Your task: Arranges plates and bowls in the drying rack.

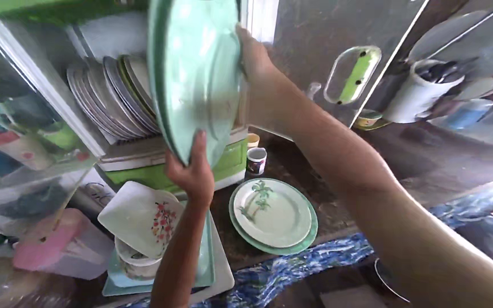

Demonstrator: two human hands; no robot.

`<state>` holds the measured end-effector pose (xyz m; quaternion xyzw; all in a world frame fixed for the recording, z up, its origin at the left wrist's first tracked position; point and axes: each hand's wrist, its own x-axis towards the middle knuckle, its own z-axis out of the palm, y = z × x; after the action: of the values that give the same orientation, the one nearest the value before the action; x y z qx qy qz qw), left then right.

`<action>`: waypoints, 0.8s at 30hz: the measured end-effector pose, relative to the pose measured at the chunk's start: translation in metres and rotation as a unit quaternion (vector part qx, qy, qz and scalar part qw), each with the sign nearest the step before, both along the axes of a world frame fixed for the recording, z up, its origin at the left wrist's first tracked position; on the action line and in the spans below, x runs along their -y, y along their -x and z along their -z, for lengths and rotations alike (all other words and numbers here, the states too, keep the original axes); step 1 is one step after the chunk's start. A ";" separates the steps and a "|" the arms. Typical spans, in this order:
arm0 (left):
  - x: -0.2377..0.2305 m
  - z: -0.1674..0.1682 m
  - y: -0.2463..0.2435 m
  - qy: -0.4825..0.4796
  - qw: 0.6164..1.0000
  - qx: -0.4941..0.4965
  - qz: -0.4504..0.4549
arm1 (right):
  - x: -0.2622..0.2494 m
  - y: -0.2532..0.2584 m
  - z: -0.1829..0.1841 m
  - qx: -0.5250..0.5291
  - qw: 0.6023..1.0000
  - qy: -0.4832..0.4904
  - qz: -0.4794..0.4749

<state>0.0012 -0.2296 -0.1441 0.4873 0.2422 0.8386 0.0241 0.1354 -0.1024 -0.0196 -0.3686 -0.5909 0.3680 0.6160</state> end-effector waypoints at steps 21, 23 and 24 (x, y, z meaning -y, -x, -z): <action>-0.193 -0.137 -0.030 0.310 0.849 -0.378 -0.202 | -0.030 -0.008 0.057 0.183 0.974 0.098 -0.086; -0.207 -0.148 -0.037 0.354 0.810 -0.407 -0.231 | -0.005 -0.023 0.086 0.188 0.975 0.049 -0.109; -0.214 -0.152 -0.039 0.372 0.791 -0.422 -0.241 | 0.010 -0.030 0.103 0.197 0.972 0.037 -0.122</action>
<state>0.0403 -0.0154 0.0081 0.6724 0.6307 0.3733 -0.1039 0.1651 -0.1127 -0.1224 -0.3814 -0.7269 0.3821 0.4245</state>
